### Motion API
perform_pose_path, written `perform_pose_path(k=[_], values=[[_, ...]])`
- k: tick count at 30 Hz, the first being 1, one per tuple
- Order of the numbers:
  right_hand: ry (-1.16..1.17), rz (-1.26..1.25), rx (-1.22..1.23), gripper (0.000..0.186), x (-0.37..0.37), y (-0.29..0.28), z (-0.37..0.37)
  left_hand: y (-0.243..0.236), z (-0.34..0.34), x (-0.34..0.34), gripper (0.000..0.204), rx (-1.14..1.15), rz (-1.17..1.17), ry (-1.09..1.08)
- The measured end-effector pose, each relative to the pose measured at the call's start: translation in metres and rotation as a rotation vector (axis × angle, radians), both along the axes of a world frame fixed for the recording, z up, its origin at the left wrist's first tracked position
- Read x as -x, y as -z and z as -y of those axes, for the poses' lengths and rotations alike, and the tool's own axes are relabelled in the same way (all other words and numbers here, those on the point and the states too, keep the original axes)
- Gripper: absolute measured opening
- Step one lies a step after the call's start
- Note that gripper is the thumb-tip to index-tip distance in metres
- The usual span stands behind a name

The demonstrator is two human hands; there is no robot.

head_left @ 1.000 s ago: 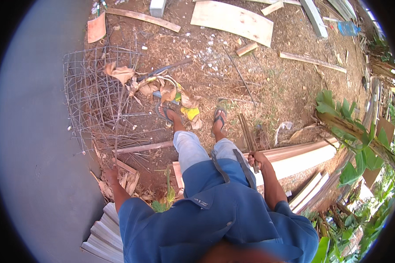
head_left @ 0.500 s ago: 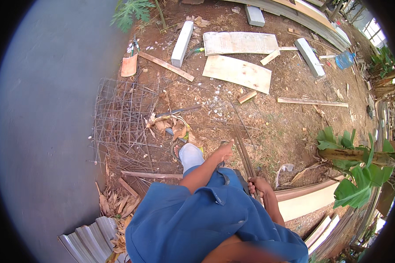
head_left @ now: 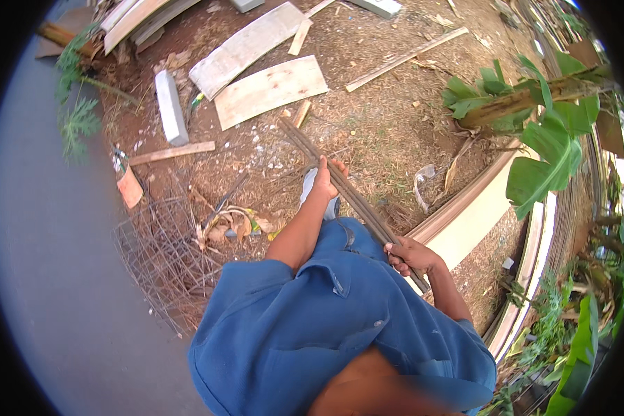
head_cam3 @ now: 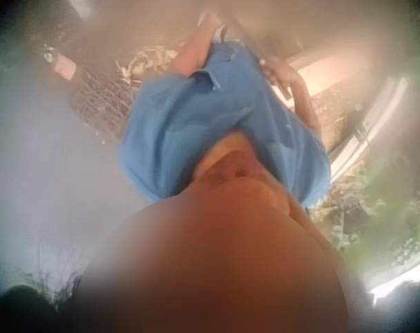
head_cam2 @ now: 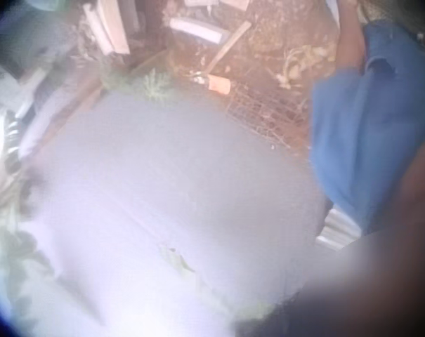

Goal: The person uses an angle grinder to cut a metal rod into smaller pieces while kneeling on the ground. After cutting, the person stands up, walks around the construction site, and picks up several cut metal rods from the ground.

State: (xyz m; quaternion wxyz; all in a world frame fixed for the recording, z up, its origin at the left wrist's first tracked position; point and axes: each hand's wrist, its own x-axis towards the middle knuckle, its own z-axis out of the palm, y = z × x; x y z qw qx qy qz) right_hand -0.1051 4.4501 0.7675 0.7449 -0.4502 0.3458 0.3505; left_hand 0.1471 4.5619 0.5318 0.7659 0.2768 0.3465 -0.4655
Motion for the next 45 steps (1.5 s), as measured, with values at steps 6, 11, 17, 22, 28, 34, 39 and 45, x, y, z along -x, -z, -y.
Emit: perform_pose_path(k=[6, 11, 17, 22, 28, 34, 39, 45], values=[[-0.189, 0.066, 0.316, 0.036, -0.034, 0.030, 0.077, 0.017, 0.087, -0.054, 0.049, -0.067, -0.038, 0.072], [-0.213, -0.057, 0.339, 0.041, -0.105, 0.048, 0.176, 0.046, 0.193, -0.134, 0.054, -0.175, -0.032, 0.121], [0.048, 0.067, 0.097, 0.034, -0.187, -0.012, 0.345, 0.031, 0.349, -0.213, 0.050, -0.143, 0.019, 0.270], [0.376, 0.032, 0.105, 0.022, -0.235, -0.035, 0.439, -0.001, 0.513, -0.227, 0.039, -0.059, 0.107, 0.447], [0.907, 0.006, 0.025, 0.017, -0.282, 0.014, 0.581, -0.002, 0.714, -0.212, 0.038, -0.119, -0.013, 0.781], [1.134, 0.037, -0.012, 0.014, -0.320, 0.074, 0.825, 0.037, 0.963, -0.215, 0.030, 0.020, 0.108, 0.961], [1.265, 0.013, -0.053, 0.015, -0.333, 0.057, 0.967, 0.006, 1.127, -0.217, 0.032, -0.132, 0.038, 1.116], [1.370, 0.006, -0.013, 0.017, -0.323, 0.052, 1.142, -0.020, 1.320, -0.197, 0.031, -0.141, 0.056, 1.256]])
